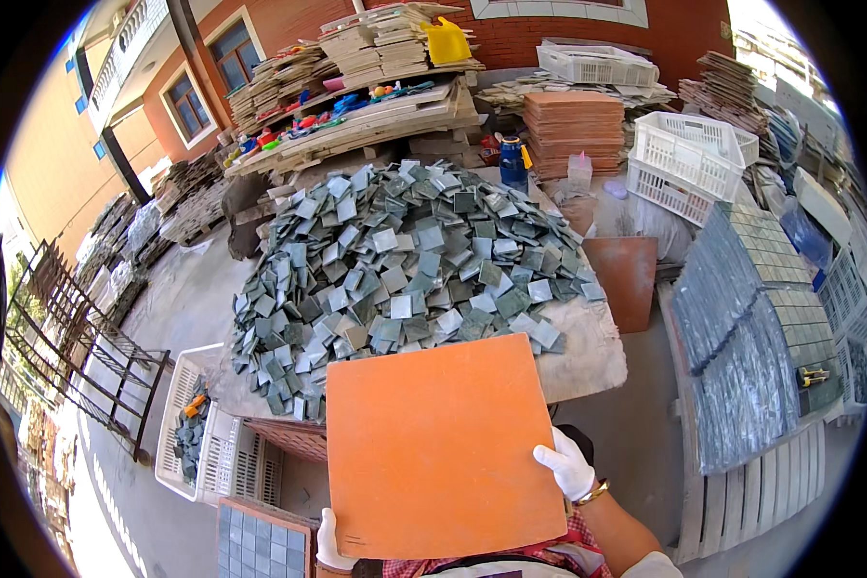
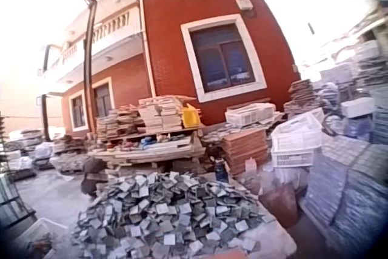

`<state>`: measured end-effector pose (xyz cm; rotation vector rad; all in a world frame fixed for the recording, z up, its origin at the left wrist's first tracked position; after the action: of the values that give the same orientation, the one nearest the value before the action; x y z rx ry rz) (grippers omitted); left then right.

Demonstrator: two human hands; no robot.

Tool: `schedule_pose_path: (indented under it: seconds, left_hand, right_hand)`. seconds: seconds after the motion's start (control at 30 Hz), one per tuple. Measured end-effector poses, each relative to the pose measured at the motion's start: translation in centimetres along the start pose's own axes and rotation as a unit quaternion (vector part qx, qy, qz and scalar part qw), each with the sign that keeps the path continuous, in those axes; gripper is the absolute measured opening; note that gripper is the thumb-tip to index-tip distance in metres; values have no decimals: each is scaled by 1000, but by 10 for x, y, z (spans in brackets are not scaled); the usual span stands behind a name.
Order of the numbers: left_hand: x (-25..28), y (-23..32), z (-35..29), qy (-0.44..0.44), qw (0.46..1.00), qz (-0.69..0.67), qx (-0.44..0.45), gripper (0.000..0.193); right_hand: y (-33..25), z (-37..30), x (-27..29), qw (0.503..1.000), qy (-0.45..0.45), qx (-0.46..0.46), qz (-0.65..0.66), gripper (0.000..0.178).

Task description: The person places small square tiles onto a mesh-backed tile sheet, arranging them in a grid pattern. The person handles the tile sheet and individual tiles by hand, working at a table with a large pile of tiles nearby.

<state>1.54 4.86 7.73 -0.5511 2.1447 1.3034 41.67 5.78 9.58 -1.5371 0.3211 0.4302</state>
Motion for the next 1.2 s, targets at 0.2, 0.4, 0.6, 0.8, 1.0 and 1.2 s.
schedule_pose_path:
  seconds: [0.2,0.4,0.6,0.8,1.0,1.2]
  left_hand:
    - [-35,-17,-28,78,883,455,-86,31]
    - [-20,-27,-29,114,852,510,-18,32]
    - [14,-32,9,92,821,562,-44,54]
    - [19,-41,31,84,672,729,-102,53]
    - [-9,-24,48,154,589,791,-59,44]
    - [-2,-20,86,121,870,456,-145,29]
  right_hand:
    - [19,-38,27,913,142,-61,-378,30]
    - [29,-32,32,884,162,-51,-436,35]
    - [33,-5,44,848,159,-78,-500,38]
    - [33,5,45,721,170,-169,-650,45]
    - [11,12,33,601,160,-212,-754,50]
    - [21,-4,45,674,241,-102,-691,38]
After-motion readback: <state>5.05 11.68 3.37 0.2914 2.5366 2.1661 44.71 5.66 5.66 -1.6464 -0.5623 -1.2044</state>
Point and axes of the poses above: each hand's wrist, its own z-axis towards the middle knuckle, its own x-axis out of the back of the hand, y = z × x, the point moved 1 cm from there along z, towards the middle knuckle, and after that the axes turned 1 degree about -z, right-handed, at the moved point
